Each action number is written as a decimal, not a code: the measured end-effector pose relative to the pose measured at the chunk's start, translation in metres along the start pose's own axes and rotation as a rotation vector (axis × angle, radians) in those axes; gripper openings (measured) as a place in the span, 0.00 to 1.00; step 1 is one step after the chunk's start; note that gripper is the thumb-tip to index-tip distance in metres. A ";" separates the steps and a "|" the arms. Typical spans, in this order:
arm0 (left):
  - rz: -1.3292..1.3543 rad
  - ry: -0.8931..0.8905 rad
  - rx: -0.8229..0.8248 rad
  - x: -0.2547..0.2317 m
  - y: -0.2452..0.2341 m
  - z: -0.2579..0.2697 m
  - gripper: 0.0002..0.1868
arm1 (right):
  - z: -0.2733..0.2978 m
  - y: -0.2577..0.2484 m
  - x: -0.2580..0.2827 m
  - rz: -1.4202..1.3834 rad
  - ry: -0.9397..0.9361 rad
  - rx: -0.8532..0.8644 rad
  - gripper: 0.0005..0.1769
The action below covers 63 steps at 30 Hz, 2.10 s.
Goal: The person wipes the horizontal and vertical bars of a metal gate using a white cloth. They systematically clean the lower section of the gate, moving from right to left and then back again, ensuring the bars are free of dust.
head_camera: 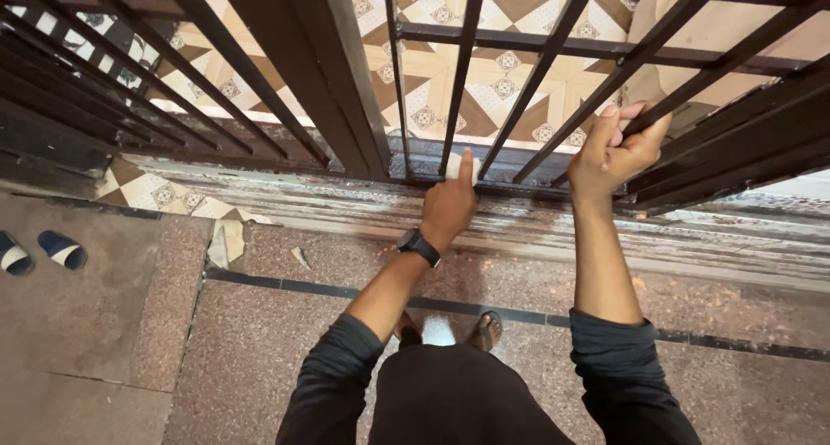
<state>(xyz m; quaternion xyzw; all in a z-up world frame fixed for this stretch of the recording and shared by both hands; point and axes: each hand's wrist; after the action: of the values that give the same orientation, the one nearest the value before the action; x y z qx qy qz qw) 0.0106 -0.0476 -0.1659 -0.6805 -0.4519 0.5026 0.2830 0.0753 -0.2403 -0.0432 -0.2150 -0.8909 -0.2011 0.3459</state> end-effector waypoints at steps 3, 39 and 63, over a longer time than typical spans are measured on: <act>0.023 -0.051 0.020 -0.003 0.003 0.013 0.43 | 0.004 -0.001 -0.001 0.005 0.005 0.004 0.08; 0.357 0.090 -0.944 -0.054 -0.158 -0.023 0.43 | 0.131 -0.077 -0.019 0.425 -0.124 0.219 0.19; 0.530 0.028 -0.932 -0.025 -0.131 -0.073 0.50 | 0.151 -0.033 -0.041 0.635 0.032 0.591 0.31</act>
<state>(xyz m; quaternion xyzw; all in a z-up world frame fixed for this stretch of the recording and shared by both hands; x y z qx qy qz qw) 0.0338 -0.0086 -0.0210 -0.8315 -0.4360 0.2937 -0.1797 0.0052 -0.2011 -0.1816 -0.3671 -0.7943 0.1759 0.4509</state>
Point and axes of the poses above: each hand's wrist, its own z-axis away from the middle knuckle, its own y-axis out of the palm, x = y × z, and after that the axes turned 11 degrees about -x, right-handed
